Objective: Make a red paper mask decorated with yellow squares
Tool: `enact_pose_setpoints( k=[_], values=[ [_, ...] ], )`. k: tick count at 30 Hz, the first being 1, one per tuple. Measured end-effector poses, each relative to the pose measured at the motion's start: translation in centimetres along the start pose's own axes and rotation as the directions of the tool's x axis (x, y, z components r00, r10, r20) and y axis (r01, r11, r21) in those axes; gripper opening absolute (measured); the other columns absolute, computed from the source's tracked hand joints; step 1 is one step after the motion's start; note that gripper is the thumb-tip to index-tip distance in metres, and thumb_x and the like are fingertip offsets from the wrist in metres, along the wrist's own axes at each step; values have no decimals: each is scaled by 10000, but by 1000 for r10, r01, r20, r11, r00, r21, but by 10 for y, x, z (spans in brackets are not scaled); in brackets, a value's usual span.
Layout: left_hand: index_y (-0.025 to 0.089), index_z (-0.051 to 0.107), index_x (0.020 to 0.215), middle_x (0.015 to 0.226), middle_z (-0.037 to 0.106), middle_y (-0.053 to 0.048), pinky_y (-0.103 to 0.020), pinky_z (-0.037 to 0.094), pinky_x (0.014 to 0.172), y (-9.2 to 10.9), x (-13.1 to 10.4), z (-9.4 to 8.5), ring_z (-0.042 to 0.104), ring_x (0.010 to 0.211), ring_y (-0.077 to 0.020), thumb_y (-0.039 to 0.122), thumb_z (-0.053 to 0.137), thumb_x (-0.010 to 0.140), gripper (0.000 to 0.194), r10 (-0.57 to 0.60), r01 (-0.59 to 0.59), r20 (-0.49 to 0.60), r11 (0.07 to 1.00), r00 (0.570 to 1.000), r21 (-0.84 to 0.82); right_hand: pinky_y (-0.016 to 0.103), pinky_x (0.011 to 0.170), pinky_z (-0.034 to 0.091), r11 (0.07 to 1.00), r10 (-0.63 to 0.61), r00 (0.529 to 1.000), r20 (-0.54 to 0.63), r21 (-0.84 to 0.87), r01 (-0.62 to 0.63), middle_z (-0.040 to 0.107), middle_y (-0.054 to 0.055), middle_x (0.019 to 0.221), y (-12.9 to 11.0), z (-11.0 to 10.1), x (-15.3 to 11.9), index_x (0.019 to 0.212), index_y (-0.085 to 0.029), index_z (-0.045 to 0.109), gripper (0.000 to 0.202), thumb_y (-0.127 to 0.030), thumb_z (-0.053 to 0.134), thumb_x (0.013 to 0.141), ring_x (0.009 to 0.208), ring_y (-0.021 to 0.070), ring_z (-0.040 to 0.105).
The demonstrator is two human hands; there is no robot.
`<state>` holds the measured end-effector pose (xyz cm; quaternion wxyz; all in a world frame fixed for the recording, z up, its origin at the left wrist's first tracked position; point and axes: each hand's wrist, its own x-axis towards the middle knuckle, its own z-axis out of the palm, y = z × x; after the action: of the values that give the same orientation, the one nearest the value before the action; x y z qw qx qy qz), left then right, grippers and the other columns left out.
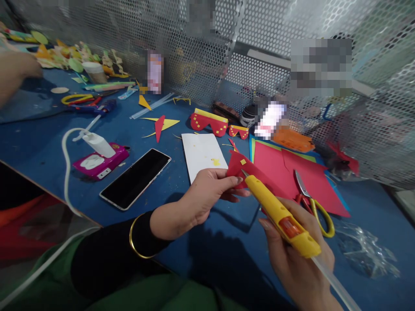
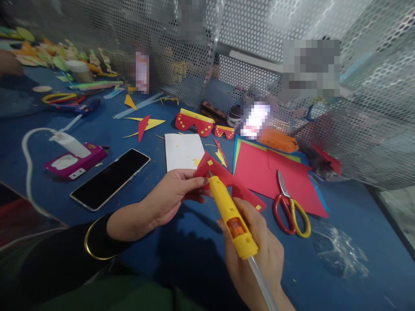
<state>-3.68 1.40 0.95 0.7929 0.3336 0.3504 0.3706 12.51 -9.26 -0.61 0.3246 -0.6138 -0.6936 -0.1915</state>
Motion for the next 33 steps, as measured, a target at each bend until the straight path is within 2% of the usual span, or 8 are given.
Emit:
enact_pose_setpoints(
  k=[13, 20, 23, 27, 30, 33],
  values=[
    [138, 765, 789, 743, 769, -71, -198, 517, 580, 0, 0, -1, 716, 645, -124, 156, 697, 855, 96, 5, -5, -5, 1000, 1000, -4, 252, 594, 510, 1000, 11, 1000, 22, -14, -10, 715, 87, 1011, -2, -2, -2, 1211, -174, 568, 357, -448, 533, 985, 729, 173, 698],
    [119, 738, 810, 849, 781, -81, -187, 507, 568, 0, 0, -1, 748, 693, -142, 130, 697, 849, 57, -13, 13, -27, 1000, 1000, -1, 280, 654, 486, 997, 37, 998, -57, 77, -32, 697, 82, 1010, 4, -6, -2, 1155, -164, 630, 296, -389, 588, 967, 834, 188, 672],
    [117, 734, 823, 850, 781, -86, -189, 508, 578, 1, -1, -1, 747, 699, -141, 134, 695, 854, 52, -13, 13, -39, 1000, 999, 12, 295, 661, 470, 992, 35, 998, -44, 126, -29, 690, 75, 1020, 7, -6, -2, 1156, -168, 642, 268, -340, 609, 953, 847, 192, 654],
    [122, 732, 813, 819, 777, -79, -193, 508, 588, 1, 0, -2, 740, 687, -135, 142, 685, 857, 67, -4, 4, -23, 1000, 1000, 4, 305, 667, 468, 990, 40, 999, -2, 135, -39, 684, 77, 1033, 5, -5, 1, 1091, -172, 659, 226, -344, 576, 969, 841, 189, 649],
    [127, 743, 837, 845, 781, -74, -201, 509, 591, 0, 0, -2, 740, 685, -136, 146, 688, 849, 60, 2, -2, -12, 1000, 1000, 4, 330, 702, 489, 991, 60, 998, -13, 119, -58, 685, 82, 1020, 6, -7, 0, 1078, -176, 659, 222, -348, 570, 970, 849, 204, 656],
    [128, 732, 788, 765, 765, -63, -208, 515, 603, 1, -1, -2, 742, 699, -148, 165, 714, 831, 59, -3, 3, -36, 1000, 999, 12, 365, 749, 521, 985, 119, 992, -42, 129, -113, 682, 95, 1012, 11, -12, -5, 913, -185, 672, 180, -352, 612, 942, 892, 235, 669]
  ],
)
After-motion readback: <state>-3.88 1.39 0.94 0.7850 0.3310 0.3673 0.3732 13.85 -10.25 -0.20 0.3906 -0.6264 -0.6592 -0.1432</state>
